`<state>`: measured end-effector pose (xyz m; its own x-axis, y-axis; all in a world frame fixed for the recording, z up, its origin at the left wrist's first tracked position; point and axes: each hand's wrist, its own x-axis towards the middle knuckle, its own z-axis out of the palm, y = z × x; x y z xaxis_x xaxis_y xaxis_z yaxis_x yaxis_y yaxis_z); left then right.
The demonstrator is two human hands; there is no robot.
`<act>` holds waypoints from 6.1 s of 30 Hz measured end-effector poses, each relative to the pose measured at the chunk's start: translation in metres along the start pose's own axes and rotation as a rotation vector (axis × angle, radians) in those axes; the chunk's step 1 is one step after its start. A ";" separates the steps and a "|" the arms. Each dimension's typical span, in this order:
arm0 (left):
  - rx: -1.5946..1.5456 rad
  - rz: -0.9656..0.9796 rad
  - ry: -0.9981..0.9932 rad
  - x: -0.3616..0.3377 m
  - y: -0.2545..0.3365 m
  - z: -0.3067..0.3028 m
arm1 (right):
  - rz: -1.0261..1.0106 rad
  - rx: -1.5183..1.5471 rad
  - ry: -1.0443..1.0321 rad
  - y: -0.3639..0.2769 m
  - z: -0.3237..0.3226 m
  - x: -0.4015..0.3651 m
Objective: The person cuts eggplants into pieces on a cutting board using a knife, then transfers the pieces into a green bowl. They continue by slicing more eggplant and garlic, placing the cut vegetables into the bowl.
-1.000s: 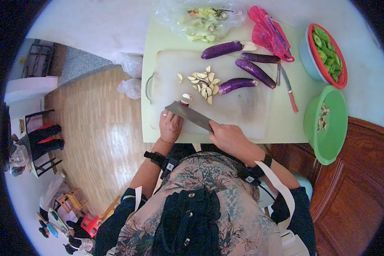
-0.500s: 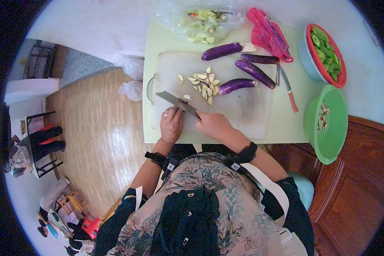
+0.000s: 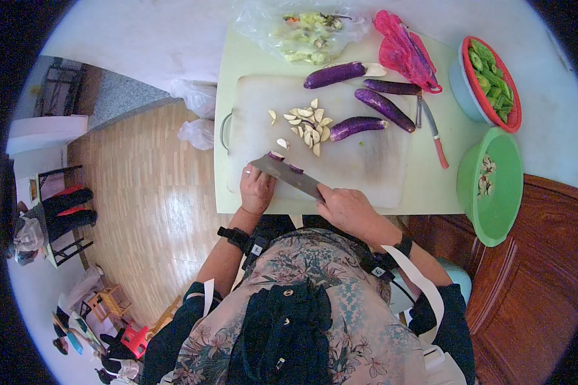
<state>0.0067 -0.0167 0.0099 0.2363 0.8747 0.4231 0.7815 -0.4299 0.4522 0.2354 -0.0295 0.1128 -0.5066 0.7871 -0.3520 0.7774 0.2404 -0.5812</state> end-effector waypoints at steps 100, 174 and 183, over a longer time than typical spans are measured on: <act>-0.054 -0.048 0.052 -0.009 -0.001 -0.005 | 0.070 0.060 -0.074 -0.018 0.000 0.005; -0.086 0.092 0.234 -0.004 -0.025 0.046 | 0.106 0.202 -0.068 0.000 0.004 0.038; -0.155 0.038 0.164 -0.009 -0.017 0.011 | 0.035 -0.091 -0.054 -0.029 0.001 0.029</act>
<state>-0.0024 -0.0147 -0.0101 0.1569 0.8149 0.5580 0.6729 -0.5017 0.5435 0.1979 -0.0145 0.1191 -0.4958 0.7646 -0.4119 0.8246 0.2656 -0.4995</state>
